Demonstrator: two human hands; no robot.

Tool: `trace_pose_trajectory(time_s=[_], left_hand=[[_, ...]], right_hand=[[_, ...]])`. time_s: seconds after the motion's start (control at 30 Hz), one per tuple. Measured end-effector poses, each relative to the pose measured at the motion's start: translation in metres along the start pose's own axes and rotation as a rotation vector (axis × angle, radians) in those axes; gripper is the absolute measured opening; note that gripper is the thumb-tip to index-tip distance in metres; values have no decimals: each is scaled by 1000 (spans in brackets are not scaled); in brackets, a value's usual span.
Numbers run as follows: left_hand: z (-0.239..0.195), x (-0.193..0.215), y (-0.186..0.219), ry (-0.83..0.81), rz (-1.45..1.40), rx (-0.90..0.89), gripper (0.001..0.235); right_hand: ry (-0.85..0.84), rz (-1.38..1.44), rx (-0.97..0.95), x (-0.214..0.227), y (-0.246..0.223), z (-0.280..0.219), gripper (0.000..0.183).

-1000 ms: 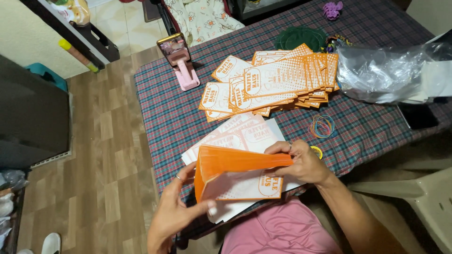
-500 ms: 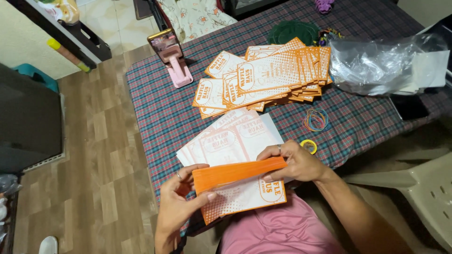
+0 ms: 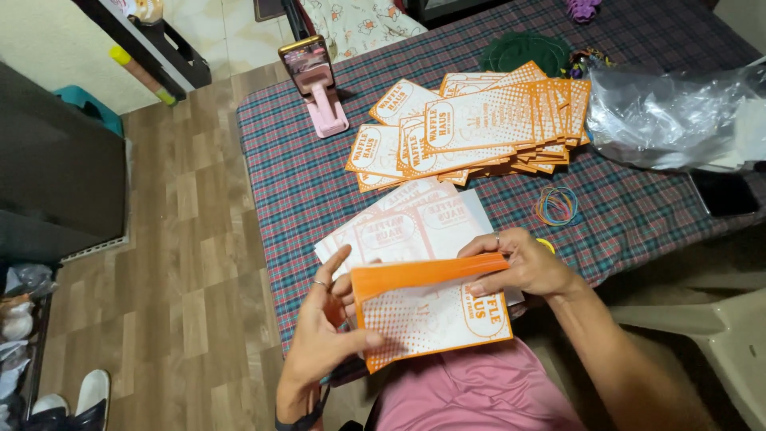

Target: The person folds orange and white paper packs labeled 'Waffle Haus' at a table. They repeatedly pick up a pack, fold it in half, and place it on a growing stack. The person also opens and closes some packs to check their interior before stacking them.

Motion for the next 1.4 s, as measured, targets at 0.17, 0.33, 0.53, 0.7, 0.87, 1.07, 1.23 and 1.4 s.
trace_pose_trajectory(time_s=[0.17, 0.33, 0.53, 0.7, 0.87, 1.07, 1.23, 1.4], left_hand=[[1, 5, -13, 87, 62, 105, 86], [0, 4, 0, 189, 38, 151, 48], [-3, 3, 5, 257, 68, 96, 36], [-4, 4, 0, 305, 8, 122, 35], [-4, 3, -7, 199, 65, 162, 38], [1, 5, -15, 141, 144, 209, 86], [8, -2, -20, 78, -59, 198, 80], [9, -1, -28, 409, -202, 305, 31]], right_hand=[[107, -2, -12, 15, 6, 2, 47], [164, 84, -19, 16, 14, 4, 51], [168, 163, -16, 14, 22, 6, 53], [162, 222, -93, 10, 26, 5, 56], [150, 179, -74, 13, 30, 1, 51], [105, 115, -86, 10, 26, -1, 48], [104, 78, -98, 8, 18, 0, 49], [126, 140, -169, 5, 17, -2, 53]])
Point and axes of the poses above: each hand's wrist, its own z-axis towards the middle knuckle, its own x-axis out of the back of the hand, y = z × x, the point moved 6 cm from there along z, towards the middle knuckle, and after that the axes turned 11 degrees about x, right-handed, at the moved point
